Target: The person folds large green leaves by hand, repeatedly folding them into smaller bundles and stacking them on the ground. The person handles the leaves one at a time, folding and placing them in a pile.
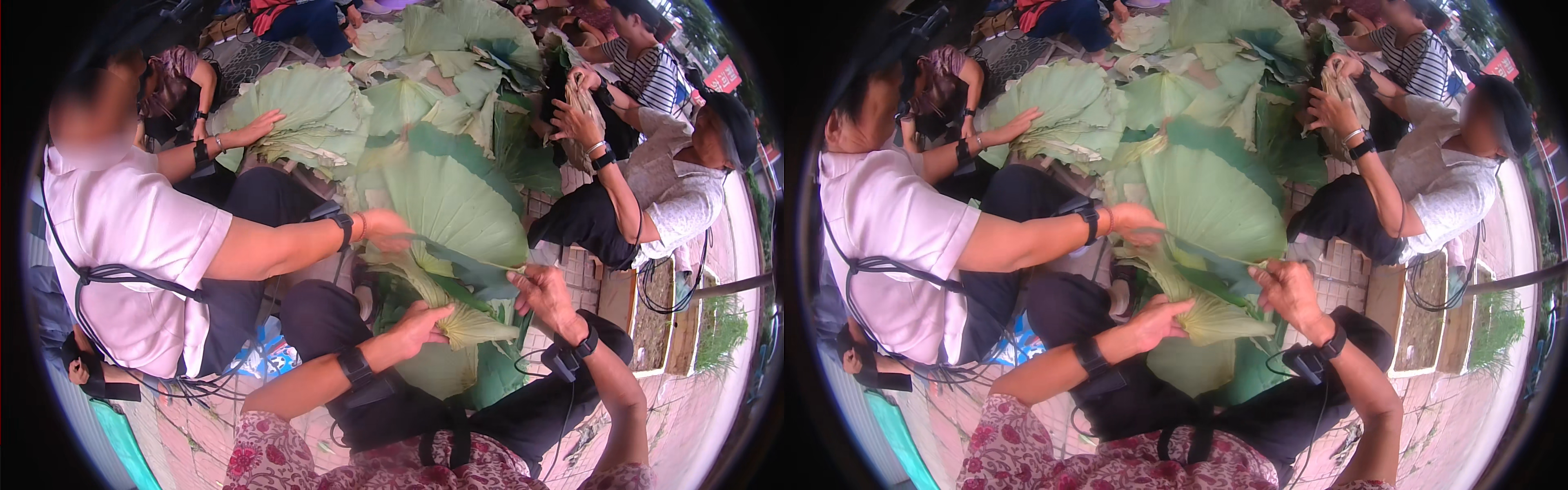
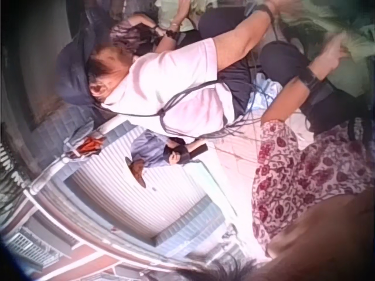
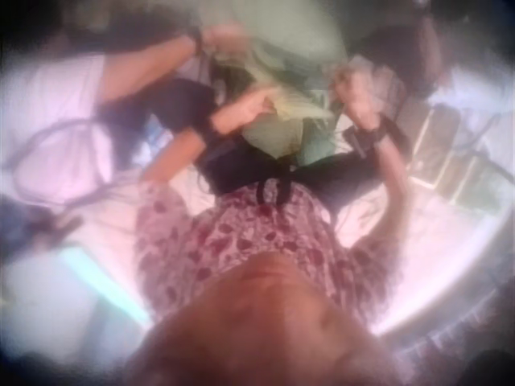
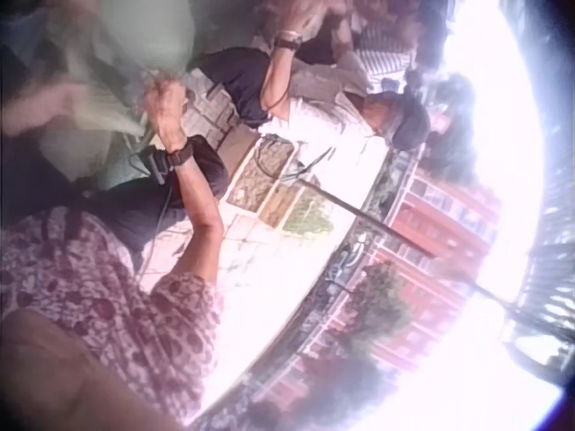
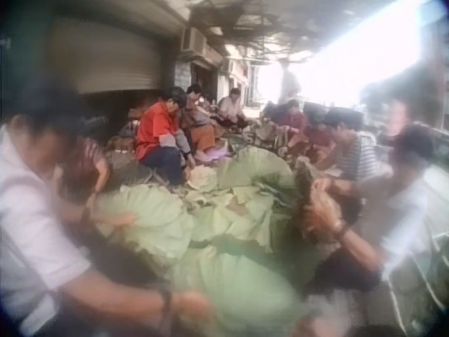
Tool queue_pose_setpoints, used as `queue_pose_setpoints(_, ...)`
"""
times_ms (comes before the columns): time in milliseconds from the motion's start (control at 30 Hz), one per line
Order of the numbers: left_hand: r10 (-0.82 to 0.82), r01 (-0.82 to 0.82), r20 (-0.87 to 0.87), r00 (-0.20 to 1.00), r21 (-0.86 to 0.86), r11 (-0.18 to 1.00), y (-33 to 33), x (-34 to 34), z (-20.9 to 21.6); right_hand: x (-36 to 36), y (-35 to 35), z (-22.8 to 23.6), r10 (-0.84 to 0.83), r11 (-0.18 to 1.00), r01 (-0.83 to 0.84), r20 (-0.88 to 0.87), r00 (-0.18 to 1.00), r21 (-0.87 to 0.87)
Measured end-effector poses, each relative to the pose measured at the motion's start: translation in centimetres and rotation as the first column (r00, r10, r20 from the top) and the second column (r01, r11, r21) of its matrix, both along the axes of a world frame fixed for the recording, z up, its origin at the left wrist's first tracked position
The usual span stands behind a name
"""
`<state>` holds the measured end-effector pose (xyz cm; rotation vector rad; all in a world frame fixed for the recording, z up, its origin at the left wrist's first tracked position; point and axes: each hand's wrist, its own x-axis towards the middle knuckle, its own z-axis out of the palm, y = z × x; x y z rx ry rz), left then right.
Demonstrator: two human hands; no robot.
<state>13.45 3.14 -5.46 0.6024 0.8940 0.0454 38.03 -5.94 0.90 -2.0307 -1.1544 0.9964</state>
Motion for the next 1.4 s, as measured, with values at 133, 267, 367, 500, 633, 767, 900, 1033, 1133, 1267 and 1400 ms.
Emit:
queue_pose_setpoints(133, -0.003, 0.028, 0.181, 0.984, -0.138, 0.990, -0.2, -0.6, 1.7, -8.6, -2.9, -1.3, 0.368, 0.905, -0.426, 0.500, 0.784, 0.003)
queue_pose_setpoints(267, -0.039, 0.049, -0.119, 0.992, 0.083, 0.995, -2.3, -2.5, 0.2, -8.8, -0.9, -1.5, 0.681, 0.721, -0.671, 0.000, 0.732, -0.174)
queue_pose_setpoints(367, -0.027, 0.054, -0.207, 0.978, 0.126, 0.991, -3.7, -3.4, -4.3, -4.0, 3.7, -4.7, 0.464, 0.756, -0.627, -0.523, 0.715, -0.185)
queue_pose_setpoints(500, -0.076, 0.142, -0.354, 0.932, 0.165, 0.976, -4.1, -2.8, -3.4, -2.4, 9.6, -15.1, 0.495, 0.865, -0.468, 0.445, 0.746, -0.179)
queue_pose_setpoints(633, -0.105, 0.154, -0.264, 0.959, 0.173, 0.973, -5.2, -3.2, -5.6, -5.6, 12.0, -27.1, 0.484, 0.772, -0.611, 0.784, 0.388, -0.174)
queue_pose_setpoints(767, -0.098, 0.164, -0.292, 0.951, 0.214, 0.963, -4.6, -3.1, -4.7, -6.3, 12.7, -31.5, 0.475, 0.791, -0.583, 0.788, 0.392, -0.187)
queue_pose_setpoints(900, -0.121, 0.167, -0.276, 0.953, 0.153, 0.974, -3.5, -2.9, -2.2, -4.0, 12.3, -30.4, 0.507, 0.794, -0.592, 0.684, 0.524, -0.135)
queue_pose_setpoints(1033, -0.097, 0.157, -0.250, 0.963, 0.231, 0.960, -4.3, -3.0, -3.5, -1.0, 12.9, -25.7, 0.213, 0.915, -0.359, 0.537, 0.816, 0.182)
queue_pose_setpoints(1133, -0.121, 0.188, -0.253, 0.960, 0.262, 0.947, -5.2, -3.0, -5.6, 4.3, 14.1, -21.8, -0.153, 0.916, -0.040, 0.441, 0.884, 0.399)
queue_pose_setpoints(1267, -0.137, 0.190, -0.239, 0.961, 0.215, 0.958, -3.1, -2.3, -2.8, 11.5, 14.4, -15.4, -0.459, 0.794, 0.294, 0.207, 0.864, 0.532)
queue_pose_setpoints(1400, -0.125, 0.168, -0.193, 0.973, 0.226, 0.960, -2.8, -1.8, -2.2, 17.8, 12.6, -11.4, -0.458, 0.671, 0.319, 0.036, 0.888, 0.669)
